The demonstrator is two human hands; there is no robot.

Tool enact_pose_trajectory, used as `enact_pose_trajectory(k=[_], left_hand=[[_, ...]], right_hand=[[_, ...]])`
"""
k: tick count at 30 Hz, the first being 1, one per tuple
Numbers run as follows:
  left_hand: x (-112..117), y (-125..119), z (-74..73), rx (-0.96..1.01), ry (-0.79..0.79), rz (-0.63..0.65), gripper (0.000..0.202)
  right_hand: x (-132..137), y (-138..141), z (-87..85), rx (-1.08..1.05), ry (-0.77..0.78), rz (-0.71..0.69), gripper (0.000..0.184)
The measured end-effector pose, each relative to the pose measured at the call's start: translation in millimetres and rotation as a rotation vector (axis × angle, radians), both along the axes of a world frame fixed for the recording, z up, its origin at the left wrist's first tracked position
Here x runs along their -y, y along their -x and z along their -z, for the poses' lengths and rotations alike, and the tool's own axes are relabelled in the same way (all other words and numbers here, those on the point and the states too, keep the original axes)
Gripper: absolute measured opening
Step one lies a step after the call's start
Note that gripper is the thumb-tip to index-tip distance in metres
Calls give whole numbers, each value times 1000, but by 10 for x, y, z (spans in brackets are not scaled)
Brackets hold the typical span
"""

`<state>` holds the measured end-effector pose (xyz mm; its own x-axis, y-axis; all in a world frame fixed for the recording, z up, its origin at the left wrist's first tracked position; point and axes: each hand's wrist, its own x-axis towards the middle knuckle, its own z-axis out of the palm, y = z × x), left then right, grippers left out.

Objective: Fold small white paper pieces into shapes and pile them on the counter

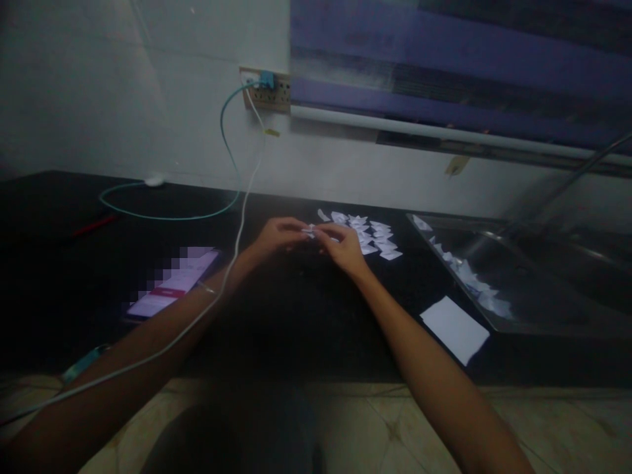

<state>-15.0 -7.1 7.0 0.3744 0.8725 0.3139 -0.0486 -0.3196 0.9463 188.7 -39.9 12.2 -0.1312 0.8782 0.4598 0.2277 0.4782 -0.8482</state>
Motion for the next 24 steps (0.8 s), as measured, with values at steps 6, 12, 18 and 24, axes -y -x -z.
enact_pose_trajectory(k=[6,12,18,24], left_hand=[[-2,20,-18,-8,1,-20,33],[0,35,-29,-20,-51,-63,34],[-72,51,20,-32,-95,-44,28],[-21,2,28,-32,-94,-54,23]], right_hand=[[20,3,-26,-6,-6,23,30],[-7,-32,6,-2,7,6,34],[-48,-78,44,16,13,-32,31],[-71,-112,62,76,6,2,30]])
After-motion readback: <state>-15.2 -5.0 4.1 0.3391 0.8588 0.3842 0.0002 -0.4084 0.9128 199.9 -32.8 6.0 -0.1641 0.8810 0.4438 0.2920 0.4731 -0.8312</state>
